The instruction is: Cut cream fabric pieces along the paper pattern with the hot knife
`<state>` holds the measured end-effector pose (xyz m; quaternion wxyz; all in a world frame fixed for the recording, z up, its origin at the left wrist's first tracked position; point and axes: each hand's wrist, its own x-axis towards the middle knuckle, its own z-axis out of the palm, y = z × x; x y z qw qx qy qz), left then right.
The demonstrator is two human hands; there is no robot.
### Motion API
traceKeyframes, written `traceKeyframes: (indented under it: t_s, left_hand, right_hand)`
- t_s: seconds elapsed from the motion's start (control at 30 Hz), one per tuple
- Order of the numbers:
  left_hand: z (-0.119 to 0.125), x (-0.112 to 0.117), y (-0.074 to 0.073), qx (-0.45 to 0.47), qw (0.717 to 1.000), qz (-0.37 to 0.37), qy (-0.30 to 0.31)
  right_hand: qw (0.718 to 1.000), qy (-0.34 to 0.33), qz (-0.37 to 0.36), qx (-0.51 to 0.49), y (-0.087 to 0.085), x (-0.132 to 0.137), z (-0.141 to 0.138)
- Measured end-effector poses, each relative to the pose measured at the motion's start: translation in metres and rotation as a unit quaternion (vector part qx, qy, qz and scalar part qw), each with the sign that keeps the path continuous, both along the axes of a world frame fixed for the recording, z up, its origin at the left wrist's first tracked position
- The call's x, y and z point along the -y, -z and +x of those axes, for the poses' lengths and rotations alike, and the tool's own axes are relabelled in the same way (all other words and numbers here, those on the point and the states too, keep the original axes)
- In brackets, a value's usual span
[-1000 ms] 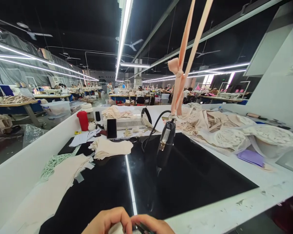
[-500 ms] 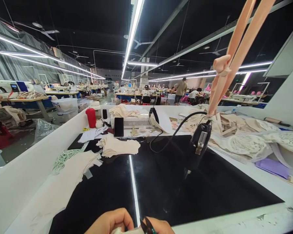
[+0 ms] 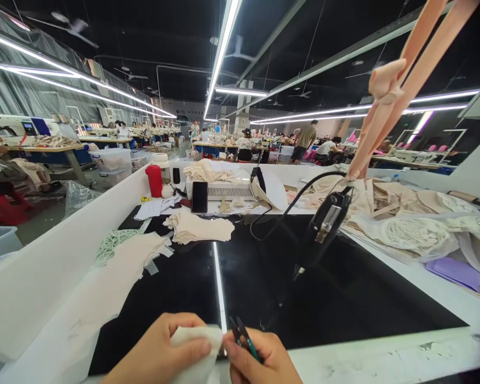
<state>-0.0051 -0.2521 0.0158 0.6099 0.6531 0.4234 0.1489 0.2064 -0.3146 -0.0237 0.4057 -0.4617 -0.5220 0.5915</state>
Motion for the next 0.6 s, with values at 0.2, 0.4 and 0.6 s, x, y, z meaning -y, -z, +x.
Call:
traceKeyframes:
  t_s: [0.2,0.4,0.6]
  left_hand:
    - [-0.008,0.001,-0.009,-0.022,0.997,-0.042,-0.055]
    - [-0.016,0.000,-0.010,-0.007,0.999,-0.032,-0.043]
    - [-0.019,0.001,-0.014,-0.003,1.000,-0.012,-0.014]
  right_hand:
    - [0.991,0.075,0.060,0.090,-0.013,0.005,0.011]
    - [0.990,0.025,0.030,0.137,-0.023,0.011,0.014]
    - [0.979,-0.035,0.050,0.196,-0.037,0.008,0.014]
